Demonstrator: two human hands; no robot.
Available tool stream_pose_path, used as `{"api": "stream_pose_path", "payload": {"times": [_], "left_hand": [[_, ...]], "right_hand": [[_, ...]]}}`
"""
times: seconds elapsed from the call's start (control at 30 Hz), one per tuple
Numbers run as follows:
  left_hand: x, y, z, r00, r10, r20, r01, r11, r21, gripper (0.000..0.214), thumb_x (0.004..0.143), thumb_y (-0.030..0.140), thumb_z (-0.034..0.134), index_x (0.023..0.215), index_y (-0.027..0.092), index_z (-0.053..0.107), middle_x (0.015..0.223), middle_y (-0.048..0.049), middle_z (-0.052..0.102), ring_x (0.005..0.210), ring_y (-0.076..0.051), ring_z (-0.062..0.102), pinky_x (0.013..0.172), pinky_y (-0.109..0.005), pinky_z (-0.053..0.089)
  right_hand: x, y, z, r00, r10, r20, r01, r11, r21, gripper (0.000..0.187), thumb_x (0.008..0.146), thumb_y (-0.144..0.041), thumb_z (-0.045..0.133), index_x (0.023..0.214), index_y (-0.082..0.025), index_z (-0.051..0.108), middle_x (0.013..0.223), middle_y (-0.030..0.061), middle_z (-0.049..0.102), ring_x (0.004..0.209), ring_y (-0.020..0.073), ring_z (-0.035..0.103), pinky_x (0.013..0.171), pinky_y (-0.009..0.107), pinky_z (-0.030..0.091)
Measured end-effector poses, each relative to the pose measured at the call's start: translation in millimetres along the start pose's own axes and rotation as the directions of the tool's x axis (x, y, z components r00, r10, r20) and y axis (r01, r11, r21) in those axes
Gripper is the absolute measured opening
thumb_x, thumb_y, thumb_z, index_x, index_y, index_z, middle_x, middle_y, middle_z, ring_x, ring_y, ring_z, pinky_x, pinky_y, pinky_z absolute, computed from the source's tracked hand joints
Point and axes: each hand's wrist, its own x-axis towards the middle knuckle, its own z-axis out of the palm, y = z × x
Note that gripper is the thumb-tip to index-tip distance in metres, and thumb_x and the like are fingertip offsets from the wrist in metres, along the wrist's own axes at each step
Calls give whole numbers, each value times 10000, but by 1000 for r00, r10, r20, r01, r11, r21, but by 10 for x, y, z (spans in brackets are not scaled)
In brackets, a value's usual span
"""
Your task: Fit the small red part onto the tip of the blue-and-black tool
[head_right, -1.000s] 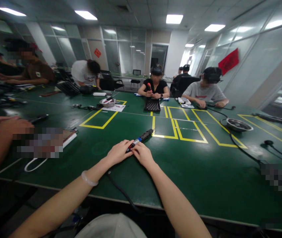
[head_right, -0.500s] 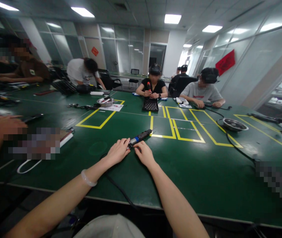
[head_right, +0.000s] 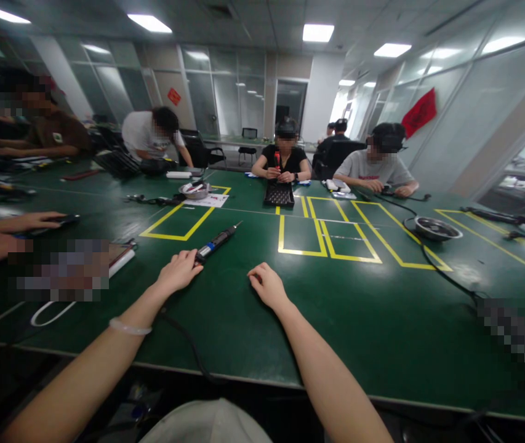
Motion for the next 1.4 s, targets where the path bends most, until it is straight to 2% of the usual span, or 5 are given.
{"api": "stream_pose_path", "payload": {"times": [0.2,0.4,0.73,1.07,1.4], "left_hand": [[98,-396,23,985,-172,2,172,985,-15,490,901,444,393,1290,152,454,1294,-190,486,1131,-346,503,861,-435,462],[143,-606,54,968,-248,-31,247,969,-29,498,896,453,364,1259,134,484,1258,-207,502,1117,-369,510,850,-466,467],[5,-498,-5,961,-137,-240,148,989,30,496,866,325,482,1332,167,421,1358,-168,436,1132,-307,506,882,-413,466],[-28,-488,-71,970,-173,-172,177,984,9,284,864,322,489,1109,188,540,1183,-127,524,1033,-269,553,768,-348,495],[-15,-457,-48,959,-159,-233,174,984,45,312,908,342,390,1047,155,596,1099,-139,593,964,-297,585,753,-387,486]], "right_hand": [[1,11,4,1000,-1,-4,1,1000,-1,140,885,-191,534,925,-199,668,901,26,570,729,126,543,697,255,428],[-2,11,7,1000,-5,4,5,1000,2,148,887,-188,528,931,-193,669,913,30,569,736,124,547,692,251,433],[-5,-10,1,1000,-1,9,1,1000,-3,143,886,-183,532,928,-196,668,910,28,567,731,124,543,697,254,429],[-5,-16,1,1000,12,11,-12,1000,-4,144,884,-185,535,931,-192,670,922,30,571,746,128,548,731,266,433],[-2,-8,-1,1000,0,8,1,1000,-13,141,883,-187,537,928,-195,670,913,26,568,716,120,540,700,259,422]]}}
